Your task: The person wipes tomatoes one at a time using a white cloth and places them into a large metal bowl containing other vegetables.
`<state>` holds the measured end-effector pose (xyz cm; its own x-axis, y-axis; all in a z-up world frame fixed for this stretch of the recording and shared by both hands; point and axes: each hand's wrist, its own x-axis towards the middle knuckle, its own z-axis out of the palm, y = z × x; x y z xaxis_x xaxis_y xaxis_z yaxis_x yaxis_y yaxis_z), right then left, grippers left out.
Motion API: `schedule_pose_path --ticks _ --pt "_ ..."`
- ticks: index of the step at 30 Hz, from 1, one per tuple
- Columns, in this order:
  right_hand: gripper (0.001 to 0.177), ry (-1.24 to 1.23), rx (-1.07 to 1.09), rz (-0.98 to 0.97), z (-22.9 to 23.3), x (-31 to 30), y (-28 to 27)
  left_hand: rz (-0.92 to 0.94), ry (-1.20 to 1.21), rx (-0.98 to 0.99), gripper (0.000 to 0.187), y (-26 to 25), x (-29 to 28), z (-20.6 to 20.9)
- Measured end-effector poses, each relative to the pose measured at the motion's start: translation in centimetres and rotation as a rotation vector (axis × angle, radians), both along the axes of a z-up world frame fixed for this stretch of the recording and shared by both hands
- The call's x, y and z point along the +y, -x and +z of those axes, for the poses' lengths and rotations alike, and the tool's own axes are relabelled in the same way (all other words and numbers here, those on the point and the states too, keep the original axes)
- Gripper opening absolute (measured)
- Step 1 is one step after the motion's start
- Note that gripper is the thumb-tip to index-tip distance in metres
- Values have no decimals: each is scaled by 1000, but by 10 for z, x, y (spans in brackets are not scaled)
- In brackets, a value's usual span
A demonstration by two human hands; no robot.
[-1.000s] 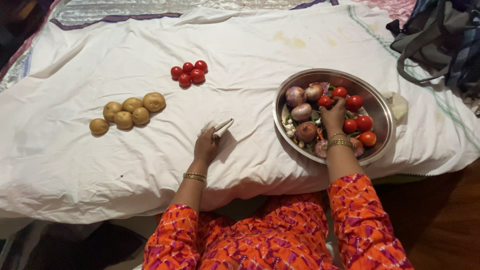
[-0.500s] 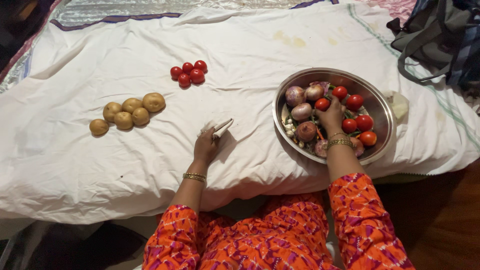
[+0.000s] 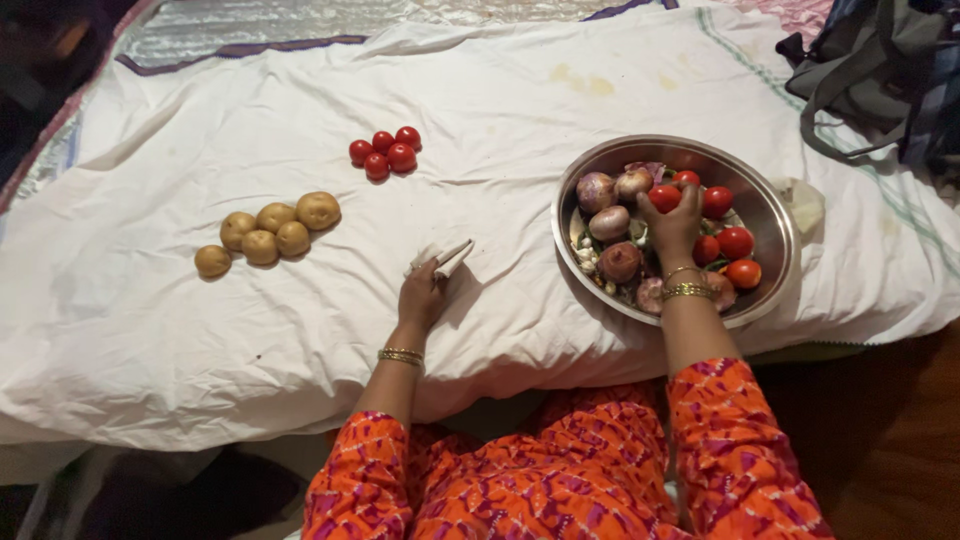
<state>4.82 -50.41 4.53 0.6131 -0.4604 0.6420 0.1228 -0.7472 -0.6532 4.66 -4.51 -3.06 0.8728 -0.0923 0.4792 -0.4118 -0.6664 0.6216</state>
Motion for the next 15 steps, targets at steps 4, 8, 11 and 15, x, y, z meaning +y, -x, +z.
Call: schedule_pose_path --ticks 4,8,11,15 --pt "47 -93 -164 194 29 20 15 18 90 119 33 6 4 0" --pt "39 -681 -128 742 67 73 44 -49 351 163 28 3 8 -6" --pt "31 -919 -95 1105 74 113 56 -133 757 269 34 12 5 3" --pt "26 -1058 155 1295 47 177 45 -186 1203 324 46 14 -1 14"
